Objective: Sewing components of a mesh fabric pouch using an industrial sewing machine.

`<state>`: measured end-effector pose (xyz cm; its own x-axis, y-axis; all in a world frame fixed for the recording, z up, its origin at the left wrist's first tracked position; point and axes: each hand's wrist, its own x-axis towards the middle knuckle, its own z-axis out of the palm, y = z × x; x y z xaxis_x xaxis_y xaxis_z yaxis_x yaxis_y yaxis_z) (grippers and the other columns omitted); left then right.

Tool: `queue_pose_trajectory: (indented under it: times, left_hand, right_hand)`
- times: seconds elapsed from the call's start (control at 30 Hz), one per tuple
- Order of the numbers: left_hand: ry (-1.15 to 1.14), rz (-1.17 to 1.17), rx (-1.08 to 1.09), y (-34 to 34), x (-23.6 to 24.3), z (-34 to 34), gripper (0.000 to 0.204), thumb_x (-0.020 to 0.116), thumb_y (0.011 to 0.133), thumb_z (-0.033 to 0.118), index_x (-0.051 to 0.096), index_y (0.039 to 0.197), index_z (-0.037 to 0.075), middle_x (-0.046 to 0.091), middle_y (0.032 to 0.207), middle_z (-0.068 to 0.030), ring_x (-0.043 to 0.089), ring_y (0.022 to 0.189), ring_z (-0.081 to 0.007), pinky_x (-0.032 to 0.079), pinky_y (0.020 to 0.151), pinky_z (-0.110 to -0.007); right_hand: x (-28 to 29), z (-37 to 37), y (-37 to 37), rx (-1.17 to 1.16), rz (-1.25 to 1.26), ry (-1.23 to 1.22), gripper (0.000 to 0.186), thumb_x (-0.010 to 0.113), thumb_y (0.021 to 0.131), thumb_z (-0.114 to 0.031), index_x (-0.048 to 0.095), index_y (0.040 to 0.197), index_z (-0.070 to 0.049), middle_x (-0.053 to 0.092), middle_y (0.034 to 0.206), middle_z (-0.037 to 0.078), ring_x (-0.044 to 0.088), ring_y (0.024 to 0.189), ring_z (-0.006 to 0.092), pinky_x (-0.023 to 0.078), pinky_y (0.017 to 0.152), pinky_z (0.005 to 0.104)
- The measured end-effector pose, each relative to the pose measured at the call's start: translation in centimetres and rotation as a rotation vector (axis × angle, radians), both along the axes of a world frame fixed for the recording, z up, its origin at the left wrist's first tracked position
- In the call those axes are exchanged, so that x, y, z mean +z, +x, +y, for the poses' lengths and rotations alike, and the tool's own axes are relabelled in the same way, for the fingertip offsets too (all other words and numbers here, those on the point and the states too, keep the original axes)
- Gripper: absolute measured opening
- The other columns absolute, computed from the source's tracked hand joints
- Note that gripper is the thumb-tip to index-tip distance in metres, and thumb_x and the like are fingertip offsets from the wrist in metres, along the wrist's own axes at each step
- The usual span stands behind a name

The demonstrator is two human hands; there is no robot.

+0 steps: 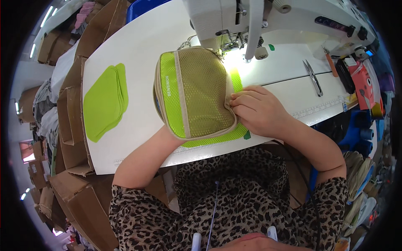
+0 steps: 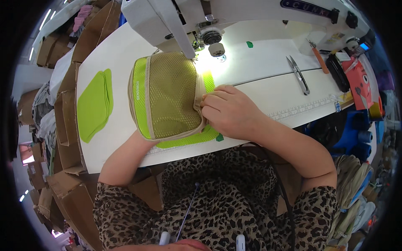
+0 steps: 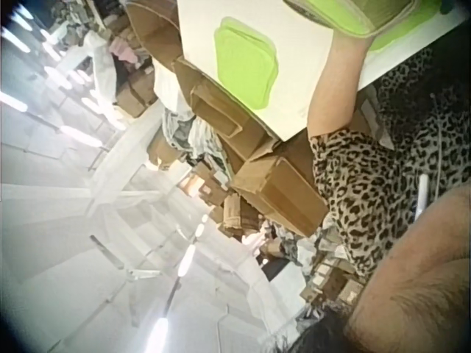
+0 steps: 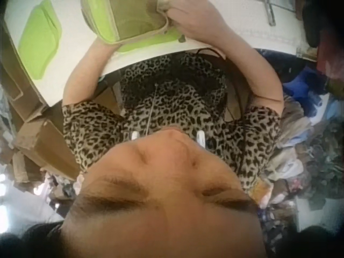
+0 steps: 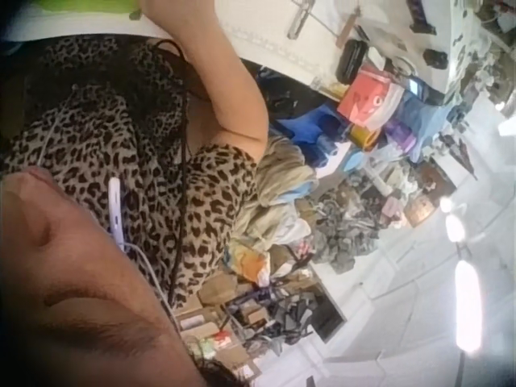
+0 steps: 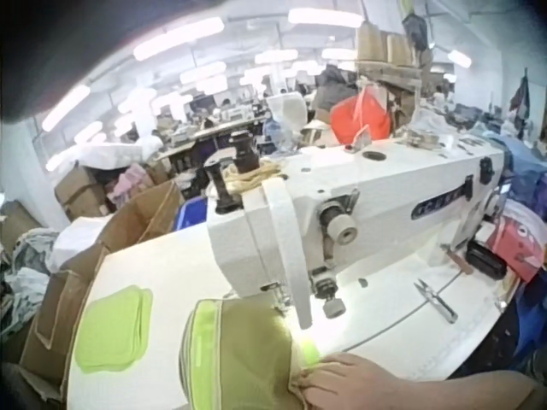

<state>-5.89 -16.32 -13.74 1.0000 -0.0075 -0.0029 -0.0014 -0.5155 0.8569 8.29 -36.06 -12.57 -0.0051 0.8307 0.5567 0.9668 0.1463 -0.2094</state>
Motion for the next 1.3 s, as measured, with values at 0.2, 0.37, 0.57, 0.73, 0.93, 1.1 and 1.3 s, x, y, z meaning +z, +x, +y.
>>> queue_pose_trajectory:
  times: [0.2, 0.37, 0.57, 0.73, 0.93, 1.1, 1.3]
  left_hand:
    - [-0.385, 0.055, 0.009, -0.3, -1.0, 0.2, 0.061, 0.069, 0.095, 0.025, 0.043, 0.148, 0.009, 0.053, 0.14, -0.0079, 0.054, 0.125, -0.019, 0.044, 0.111, -0.035]
    - [-0.618, 0.134, -0.006, 0.0, -0.5, 0.1, 0.067, 0.071, 0.094, 0.027, 0.04, 0.151, 0.011, 0.051, 0.143, -0.008, 0.052, 0.127, -0.0202, 0.042, 0.112, -0.035]
    - [-0.04, -0.091, -0.096, -0.5, -0.7, 0.2, 0.079, 0.079, 0.087, 0.033, 0.039, 0.152, 0.012, 0.05, 0.143, -0.0081, 0.049, 0.131, -0.0219, 0.037, 0.115, -0.038]
    - [-0.481, 0.153, -0.043, -0.4, 0.7, -0.2, 0.083, 0.083, 0.084, 0.029, 0.038, 0.152, 0.013, 0.048, 0.146, -0.0082, 0.048, 0.132, -0.0229, 0.037, 0.115, -0.037]
    - [-1.001, 0.33, 0.072, -0.6, 0.1, 0.0, 0.087, 0.083, 0.084, 0.028, 0.035, 0.154, 0.012, 0.045, 0.148, -0.0084, 0.047, 0.134, -0.0219, 0.037, 0.116, -0.038]
    - [-0.38, 0.157, -0.049, -0.5, -0.4, 0.4, 0.087, 0.083, 0.084, 0.029, 0.035, 0.154, 0.011, 0.046, 0.148, -0.0091, 0.047, 0.134, -0.0216, 0.037, 0.116, -0.037]
    - [-0.72, 0.237, 0.078, -0.4, -1.3, 0.3, 0.087, 0.09, 0.076, 0.027, 0.044, 0.148, 0.013, 0.054, 0.136, -0.0067, 0.053, 0.124, -0.0202, 0.044, 0.112, -0.036]
  right_hand:
    - [0.9, 0.2, 0.1, 0.043, 0.053, -0.129, 0.015, 0.072, 0.075, -0.013, 0.061, 0.084, -0.008, 0.06, 0.092, 0.007, 0.063, 0.109, 0.0246, 0.044, 0.105, 0.0519]
    - [2.7, 1.1, 0.5, 0.066, 0.048, -0.335, 0.011, 0.07, 0.078, -0.015, 0.061, 0.082, -0.011, 0.056, 0.094, 0.008, 0.06, 0.118, 0.0296, 0.029, 0.111, 0.0712]
    - [3.6, 2.4, 0.9, 0.249, -0.029, -0.433, 0.013, 0.068, 0.074, -0.011, 0.057, 0.078, -0.008, 0.052, 0.088, 0.008, 0.057, 0.119, 0.0377, 0.031, 0.116, 0.0627]
    - [2.4, 2.1, 0.5, 0.239, 0.1, -0.29, 0.017, 0.069, 0.082, -0.023, 0.059, 0.083, -0.009, 0.055, 0.095, 0.01, 0.057, 0.118, 0.0376, 0.039, 0.109, 0.0619]
    - [1.9, 1.3, 0.2, 0.181, 0.089, -0.352, 0.016, 0.069, 0.084, -0.021, 0.059, 0.085, -0.008, 0.056, 0.099, 0.013, 0.053, 0.13, 0.039, 0.04, 0.105, 0.065]
    - [2.0, 1.4, 0.3, 0.164, 0.079, -0.363, 0.014, 0.069, 0.084, -0.02, 0.06, 0.086, -0.009, 0.056, 0.099, 0.013, 0.053, 0.13, 0.0384, 0.039, 0.106, 0.0649]
    - [2.0, 1.7, 0.3, 0.141, 0.085, -0.362, 0.011, 0.068, 0.084, -0.017, 0.061, 0.087, -0.009, 0.055, 0.099, 0.011, 0.054, 0.13, 0.0368, 0.037, 0.106, 0.0659]
